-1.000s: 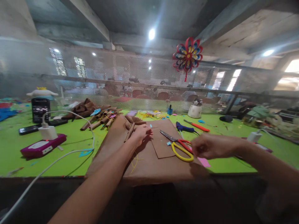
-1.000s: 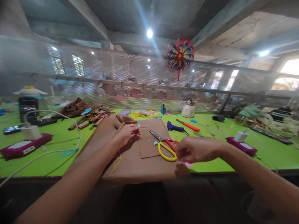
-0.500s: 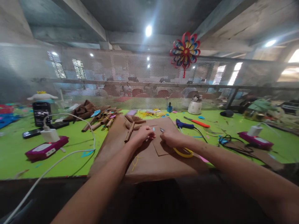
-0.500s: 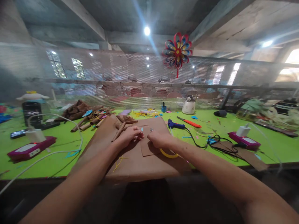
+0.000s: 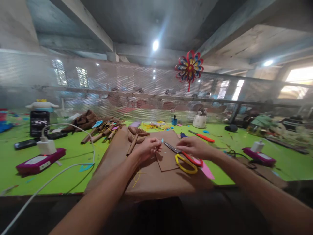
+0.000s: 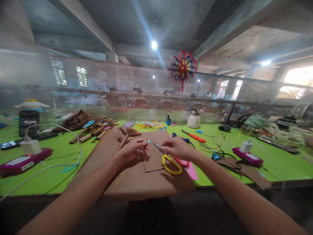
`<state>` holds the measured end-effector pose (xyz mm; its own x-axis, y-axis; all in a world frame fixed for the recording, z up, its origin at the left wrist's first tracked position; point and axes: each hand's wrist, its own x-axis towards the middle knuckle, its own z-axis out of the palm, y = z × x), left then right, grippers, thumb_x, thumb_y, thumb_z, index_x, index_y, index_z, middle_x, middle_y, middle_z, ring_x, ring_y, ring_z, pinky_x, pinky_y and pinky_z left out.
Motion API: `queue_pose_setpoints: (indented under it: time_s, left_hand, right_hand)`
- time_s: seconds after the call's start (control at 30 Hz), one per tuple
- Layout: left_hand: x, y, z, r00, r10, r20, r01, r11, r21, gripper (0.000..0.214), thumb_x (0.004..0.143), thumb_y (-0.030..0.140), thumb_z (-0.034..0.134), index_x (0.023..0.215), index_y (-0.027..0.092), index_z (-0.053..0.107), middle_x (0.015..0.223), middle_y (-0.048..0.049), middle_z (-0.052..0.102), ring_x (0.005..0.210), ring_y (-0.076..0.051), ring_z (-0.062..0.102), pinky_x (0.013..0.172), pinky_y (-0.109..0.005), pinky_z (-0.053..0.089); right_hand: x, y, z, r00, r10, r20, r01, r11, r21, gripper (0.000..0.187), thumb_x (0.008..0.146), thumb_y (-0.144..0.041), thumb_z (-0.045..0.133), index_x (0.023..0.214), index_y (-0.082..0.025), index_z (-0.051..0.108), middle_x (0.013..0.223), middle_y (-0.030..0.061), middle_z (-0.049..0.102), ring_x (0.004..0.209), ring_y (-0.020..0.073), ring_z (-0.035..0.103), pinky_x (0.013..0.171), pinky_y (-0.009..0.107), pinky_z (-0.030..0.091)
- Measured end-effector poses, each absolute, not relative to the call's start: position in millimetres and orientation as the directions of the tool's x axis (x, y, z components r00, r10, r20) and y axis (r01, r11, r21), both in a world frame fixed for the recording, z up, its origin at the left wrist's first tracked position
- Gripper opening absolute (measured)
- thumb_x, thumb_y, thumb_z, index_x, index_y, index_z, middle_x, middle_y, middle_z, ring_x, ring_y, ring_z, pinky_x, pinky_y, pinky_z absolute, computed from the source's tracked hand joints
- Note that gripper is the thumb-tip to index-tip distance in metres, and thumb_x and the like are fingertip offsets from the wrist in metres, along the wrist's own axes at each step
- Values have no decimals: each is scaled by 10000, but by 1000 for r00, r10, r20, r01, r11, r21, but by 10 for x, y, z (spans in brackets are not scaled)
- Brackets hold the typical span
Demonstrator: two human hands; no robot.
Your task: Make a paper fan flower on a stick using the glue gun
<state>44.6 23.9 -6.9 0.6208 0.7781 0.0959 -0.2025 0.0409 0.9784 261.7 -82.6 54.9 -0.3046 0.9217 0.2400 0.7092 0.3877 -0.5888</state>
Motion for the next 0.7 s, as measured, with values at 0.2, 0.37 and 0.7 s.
queue_pose_setpoints:
  time_s: [0.2,0.37,0.7]
  left_hand:
    - [435,242,-81,657,742,134,-304,98,948,241,685,283,747,736,105,592,626,-1,543,532,-39,472,506,-155,334]
    - [467,233,-64,688,707,166,-357,130,925,217,732,278,711,797,95,613,646,1,516,551,-34,442,503,-150,310]
    - [483,146,2,734,662,152,-323,143,935,203,730,259,709,814,97,620,651,-7,535,528,-33,437,482,-166,291]
  right_hand:
    - [2148,-8,78,-296,929,225,94,262,-960,387,731,-491,636,891,-140,676,670,12,599,552,95,491,550,245,402]
    - [2185,-21,-19,-362,893,267,-250,183,-951,365,705,-379,716,980,-139,693,724,22,610,608,88,502,567,226,394]
    - [2217,-90,-10,-359,892,276,-289,175,-941,297,699,-329,718,923,-134,705,657,13,602,535,78,502,497,215,393]
